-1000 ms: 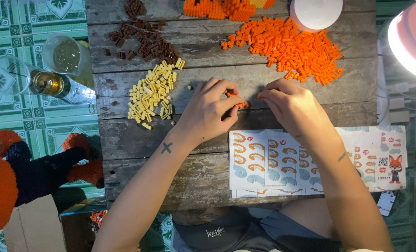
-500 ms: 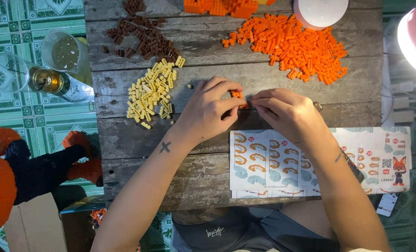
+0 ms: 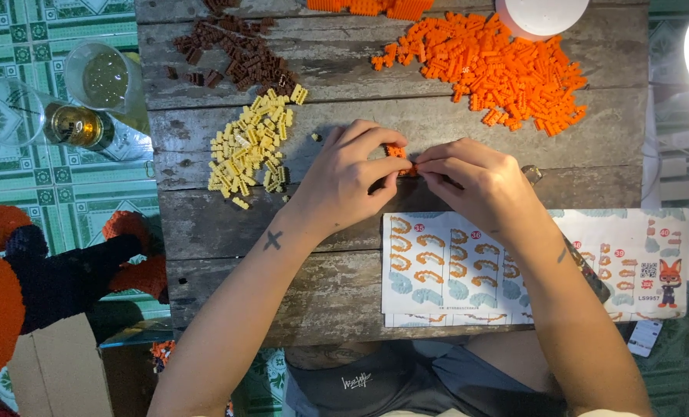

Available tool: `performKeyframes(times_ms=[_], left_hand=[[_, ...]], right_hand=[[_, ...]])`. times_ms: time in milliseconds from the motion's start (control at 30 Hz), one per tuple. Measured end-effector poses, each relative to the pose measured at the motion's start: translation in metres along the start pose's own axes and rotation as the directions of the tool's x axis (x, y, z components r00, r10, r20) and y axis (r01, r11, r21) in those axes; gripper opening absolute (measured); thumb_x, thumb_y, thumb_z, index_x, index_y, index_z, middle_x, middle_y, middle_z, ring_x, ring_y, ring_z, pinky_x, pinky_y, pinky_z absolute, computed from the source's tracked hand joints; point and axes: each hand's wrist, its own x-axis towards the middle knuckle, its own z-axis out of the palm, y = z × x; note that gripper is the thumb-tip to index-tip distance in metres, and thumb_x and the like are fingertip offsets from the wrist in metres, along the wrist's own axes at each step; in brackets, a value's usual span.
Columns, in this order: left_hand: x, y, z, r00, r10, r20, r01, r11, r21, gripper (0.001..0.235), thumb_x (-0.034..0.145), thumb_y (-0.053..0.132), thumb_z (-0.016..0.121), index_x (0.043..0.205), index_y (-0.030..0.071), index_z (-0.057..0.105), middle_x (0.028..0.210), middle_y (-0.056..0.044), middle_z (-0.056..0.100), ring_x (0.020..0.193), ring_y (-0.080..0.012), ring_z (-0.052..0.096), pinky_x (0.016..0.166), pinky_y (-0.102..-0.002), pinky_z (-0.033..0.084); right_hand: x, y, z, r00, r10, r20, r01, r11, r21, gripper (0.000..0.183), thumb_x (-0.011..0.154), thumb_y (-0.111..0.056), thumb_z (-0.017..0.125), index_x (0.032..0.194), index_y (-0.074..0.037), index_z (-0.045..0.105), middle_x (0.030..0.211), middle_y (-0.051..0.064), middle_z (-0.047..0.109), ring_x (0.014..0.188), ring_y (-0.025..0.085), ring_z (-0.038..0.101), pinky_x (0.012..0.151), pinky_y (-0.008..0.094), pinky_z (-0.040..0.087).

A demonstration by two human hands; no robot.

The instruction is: The person assembles a small figure using orange and yellow micro beads, following a printed instruction sheet. They connect individual beads by hand and use pliers to press the assembled sections together.

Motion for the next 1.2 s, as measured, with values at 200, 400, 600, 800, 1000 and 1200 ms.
performKeyframes(times_ms=[200,400,600,800,1000,1200], left_hand=[[0.000,0.001,-0.001,1.000,0.005,0.001,-0.005,1.000,0.002,0.014,0.096,0.006,0.082,0.105,0.013,0.090,0.124,-0.009,0.078,0.125,-0.0320,0.068,0.096,-0.050,0.056],[0.001,0.001,-0.005,1.000,0.005,0.027,-0.004,1.000,-0.028,0.015,0.096,0.003,0.081,0.105,0.011,0.089,0.126,-0.010,0.077,0.127,-0.0328,0.067,0.095,-0.049,0.054],[0.002,0.001,-0.006,0.999,0.000,0.044,0.001,1.000,-0.025,0.014,0.098,0.005,0.081,0.106,0.011,0.090,0.127,-0.010,0.076,0.127,-0.0327,0.067,0.095,-0.048,0.054],[0.000,0.000,-0.004,0.999,0.013,0.029,-0.013,1.000,-0.007,0.012,0.098,0.005,0.080,0.104,0.011,0.089,0.125,-0.009,0.076,0.126,-0.0309,0.067,0.093,-0.045,0.053],[-0.002,0.000,-0.002,1.000,0.012,0.027,-0.012,1.000,0.028,0.009,0.098,0.010,0.080,0.105,0.011,0.087,0.125,-0.008,0.075,0.125,-0.0310,0.067,0.092,-0.047,0.054],[0.001,0.010,-0.008,0.999,-0.027,0.031,0.027,1.000,0.005,0.005,0.100,0.013,0.086,0.105,0.012,0.085,0.124,-0.006,0.074,0.127,-0.0294,0.066,0.093,-0.046,0.052]], right_hand=[[-0.001,0.000,0.002,1.000,-0.021,0.011,0.022,0.998,-0.062,0.005,0.100,0.007,0.085,0.101,0.009,0.081,0.110,0.021,0.082,0.095,0.036,0.079,0.077,0.041,0.066],[0.001,-0.003,-0.002,0.995,-0.084,0.057,0.094,0.978,-0.187,0.006,0.103,0.002,0.084,0.101,0.006,0.081,0.111,0.020,0.082,0.090,0.033,0.078,0.070,0.040,0.065],[0.000,-0.001,0.003,0.986,-0.138,0.090,0.159,0.941,-0.300,0.008,0.107,-0.003,0.080,0.100,0.002,0.080,0.111,0.017,0.080,0.090,0.030,0.077,0.066,0.038,0.063],[0.003,-0.006,-0.002,0.985,-0.131,0.111,0.160,0.936,-0.314,0.004,0.103,0.000,0.083,0.099,0.000,0.083,0.111,0.014,0.081,0.093,0.028,0.078,0.066,0.034,0.063],[0.003,-0.008,-0.003,0.992,-0.101,0.077,0.117,0.963,-0.243,0.003,0.101,0.005,0.084,0.100,0.002,0.084,0.112,0.015,0.082,0.098,0.032,0.080,0.069,0.037,0.064],[-0.001,-0.017,-0.017,0.997,0.035,0.067,-0.029,0.996,-0.085,0.011,0.101,0.011,0.076,0.108,0.006,0.082,0.117,0.020,0.077,0.106,0.041,0.077,0.083,0.046,0.067]])
